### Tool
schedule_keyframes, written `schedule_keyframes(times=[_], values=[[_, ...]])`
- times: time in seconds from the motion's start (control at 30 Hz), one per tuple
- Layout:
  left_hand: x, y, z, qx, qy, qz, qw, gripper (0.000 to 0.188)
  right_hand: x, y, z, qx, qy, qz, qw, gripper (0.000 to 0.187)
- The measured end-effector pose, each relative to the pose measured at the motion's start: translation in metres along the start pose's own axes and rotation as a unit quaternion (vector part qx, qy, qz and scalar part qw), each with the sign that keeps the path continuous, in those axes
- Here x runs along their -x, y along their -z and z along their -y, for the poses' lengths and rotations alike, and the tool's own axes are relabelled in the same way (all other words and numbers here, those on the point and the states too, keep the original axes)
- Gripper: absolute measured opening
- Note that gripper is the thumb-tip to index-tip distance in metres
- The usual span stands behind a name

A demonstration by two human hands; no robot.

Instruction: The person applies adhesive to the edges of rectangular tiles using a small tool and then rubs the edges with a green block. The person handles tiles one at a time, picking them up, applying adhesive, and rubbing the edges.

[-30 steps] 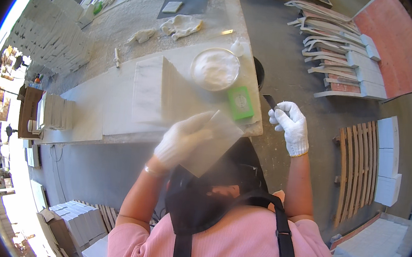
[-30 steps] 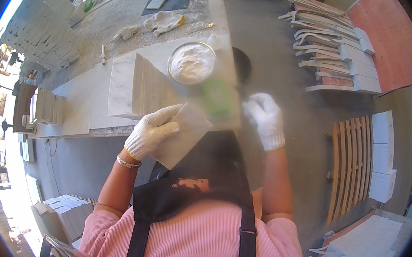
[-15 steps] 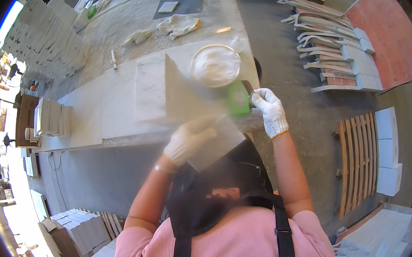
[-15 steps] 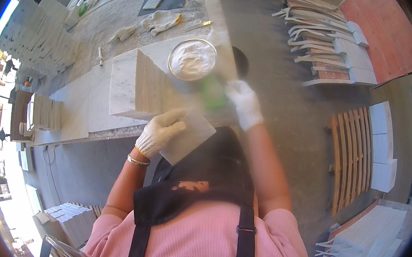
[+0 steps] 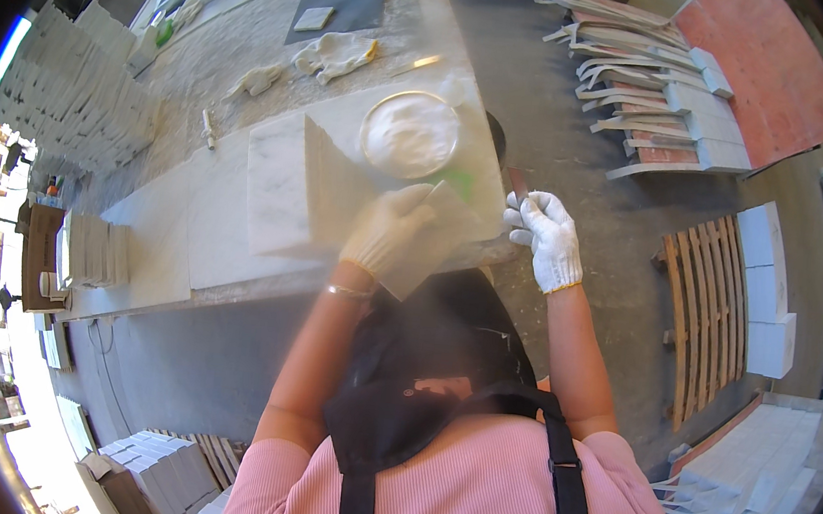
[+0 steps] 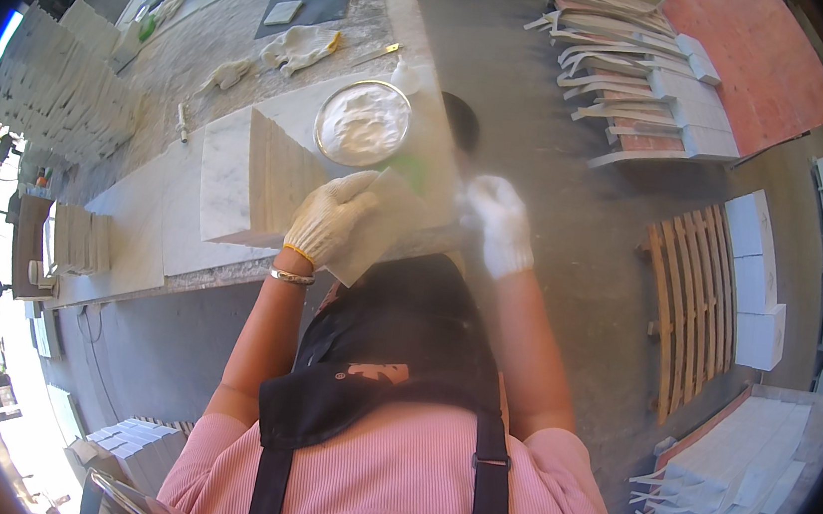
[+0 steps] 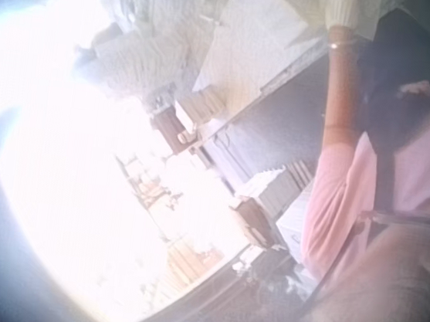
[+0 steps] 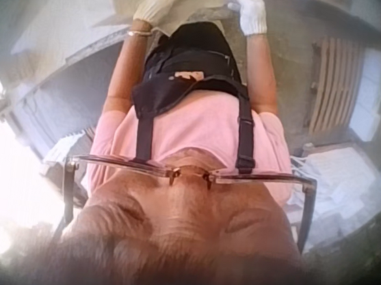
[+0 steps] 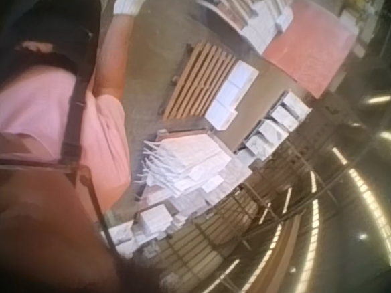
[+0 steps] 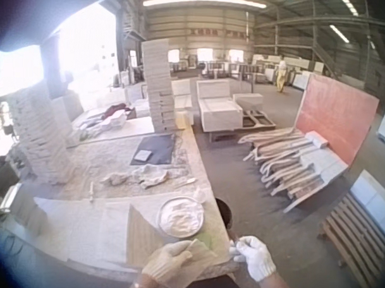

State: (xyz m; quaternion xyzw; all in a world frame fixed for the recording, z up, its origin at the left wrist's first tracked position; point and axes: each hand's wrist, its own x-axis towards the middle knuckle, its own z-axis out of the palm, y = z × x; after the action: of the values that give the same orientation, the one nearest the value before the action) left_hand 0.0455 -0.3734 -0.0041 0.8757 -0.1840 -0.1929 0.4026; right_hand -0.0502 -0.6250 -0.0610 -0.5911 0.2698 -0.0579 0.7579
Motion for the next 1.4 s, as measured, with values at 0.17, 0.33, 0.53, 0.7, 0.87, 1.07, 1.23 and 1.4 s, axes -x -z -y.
schedule_keyframes(times=[0.17,0.33,0.53,0.7,0.87,1.07,1.23,1.4], values=[[-0.006,-0.019,0.009,0.058,0.020,0.031,0.998,0.046,0.009,0.005,-0.013,-0.053,-0.031,0.025,0.998,0.011],[-0.015,-0.031,-0.001,-0.046,-0.154,0.023,0.987,0.041,0.013,0.010,-0.020,-0.125,-0.048,0.039,0.990,0.014],[-0.034,-0.015,-0.026,-0.016,-0.084,0.038,0.996,0.044,0.012,0.020,-0.016,-0.133,-0.042,-0.006,0.990,0.017],[-0.065,-0.022,-0.041,-0.075,-0.141,0.079,0.984,0.039,0.014,0.030,-0.011,-0.125,-0.034,-0.036,0.991,0.024],[-0.074,-0.047,-0.042,-0.238,-0.171,0.035,0.956,0.033,0.019,0.041,-0.006,-0.053,-0.005,-0.050,0.997,0.017],[-0.052,-0.048,-0.039,-0.190,-0.262,0.011,0.946,0.052,0.019,0.039,0.015,0.107,0.066,-0.012,0.992,0.025],[-0.030,-0.043,-0.035,-0.191,-0.263,-0.008,0.945,0.074,0.009,0.033,0.028,0.231,0.112,0.034,0.966,0.028],[-0.031,-0.049,-0.022,-0.186,-0.276,-0.033,0.942,0.078,0.003,0.032,0.028,0.280,0.132,0.041,0.950,0.025]])
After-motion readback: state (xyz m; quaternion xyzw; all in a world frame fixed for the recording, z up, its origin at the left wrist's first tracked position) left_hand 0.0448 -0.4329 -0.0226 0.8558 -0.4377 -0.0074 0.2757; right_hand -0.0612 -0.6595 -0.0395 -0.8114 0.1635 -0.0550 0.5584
